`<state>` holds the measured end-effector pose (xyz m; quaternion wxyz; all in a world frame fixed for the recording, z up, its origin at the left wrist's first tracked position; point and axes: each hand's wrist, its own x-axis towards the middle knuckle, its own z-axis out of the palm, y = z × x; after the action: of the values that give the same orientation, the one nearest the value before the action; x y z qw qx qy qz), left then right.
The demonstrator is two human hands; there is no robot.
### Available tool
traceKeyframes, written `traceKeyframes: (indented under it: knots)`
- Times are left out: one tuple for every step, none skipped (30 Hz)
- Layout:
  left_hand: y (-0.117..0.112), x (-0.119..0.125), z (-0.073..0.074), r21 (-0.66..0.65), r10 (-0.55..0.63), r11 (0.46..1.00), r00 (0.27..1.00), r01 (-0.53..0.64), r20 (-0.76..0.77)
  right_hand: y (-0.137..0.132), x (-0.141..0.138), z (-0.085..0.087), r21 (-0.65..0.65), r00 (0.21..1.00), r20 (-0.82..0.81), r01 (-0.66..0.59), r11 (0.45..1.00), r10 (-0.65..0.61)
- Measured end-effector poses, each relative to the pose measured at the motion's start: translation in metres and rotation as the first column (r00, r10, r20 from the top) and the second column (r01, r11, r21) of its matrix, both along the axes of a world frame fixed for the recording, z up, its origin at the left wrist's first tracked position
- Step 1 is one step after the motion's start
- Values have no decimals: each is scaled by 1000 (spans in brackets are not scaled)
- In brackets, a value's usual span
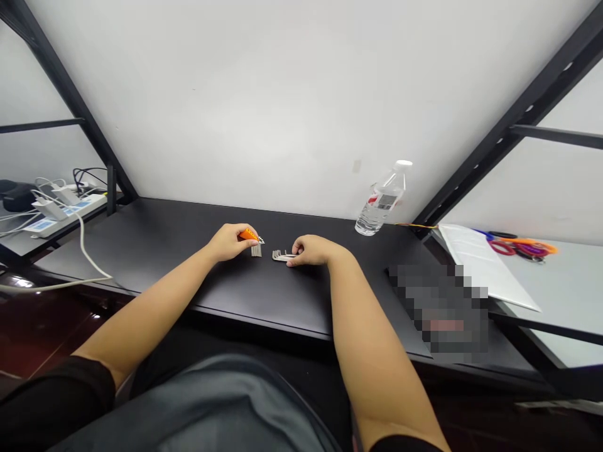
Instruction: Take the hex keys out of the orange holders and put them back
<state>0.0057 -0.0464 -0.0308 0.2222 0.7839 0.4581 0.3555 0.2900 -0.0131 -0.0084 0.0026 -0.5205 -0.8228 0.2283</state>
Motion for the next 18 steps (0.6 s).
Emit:
traceKeyframes:
  knots:
    - [0,0,0,-1,1,1000,1000,-1,-3,-1,-1,1,-19,1000,12,-14,1000,15]
    - [0,0,1,-3,-1,1000,1000,1,-6,-3,-2,2,-34,999,20,-31,999,32]
    - [0,0,1,-5,-5,1000,1000,5,-8,-4,-3,3,-49,998,26,-49,998,50]
    - [0,0,1,-6,-10,1000,1000,10,-8,-6,-4,4,-64,997,26,-66,996,68]
    - [0,0,1,-9,-18,1000,1000,18,-8,-8,-4,5,-80,996,21,-84,993,86]
    - [0,0,0,-11,-28,1000,1000,28,-7,-10,-4,6,-96,994,7,-103,990,105]
    - [0,0,0,-14,-38,999,999,38,-6,-11,-4,6,-110,993,-10,-121,987,121]
    - [0,0,0,-17,-46,999,999,46,-6,-12,-4,7,-121,991,-27,-136,983,133]
    - [0,0,0,-20,-52,998,999,52,-7,-13,-4,7,-128,989,-40,-145,981,141]
    - [0,0,0,-22,-55,998,998,55,-9,-14,-4,7,-128,989,-49,-148,981,143]
    - [0,1,0,-23,-56,998,998,56,-11,-14,-4,8,-119,988,-55,-152,981,147]
    - [0,1,0,-21,-56,998,998,55,-14,-14,-4,8,-98,986,-68,-158,983,151]
    - [0,1,0,-18,-56,998,998,55,-16,-14,-5,9,-57,983,-97,-159,986,153]
    - [0,1,0,-16,-57,998,998,57,-19,-14,-6,9,4,978,-145,-154,988,153]
    - [1,1,0,-14,-59,998,998,59,-20,-14,-8,9,79,965,-214,-137,987,151]
    - [1,1,0,-12,-60,998,998,60,-20,-14,-10,9,154,943,-298,-107,982,149]
    - [1,1,0,-12,-61,998,998,60,-19,-15,-13,9,218,909,-391,-62,974,145]
    - [1,0,0,-14,-62,998,998,61,-15,-16,-17,8,263,865,-483,-8,965,139]
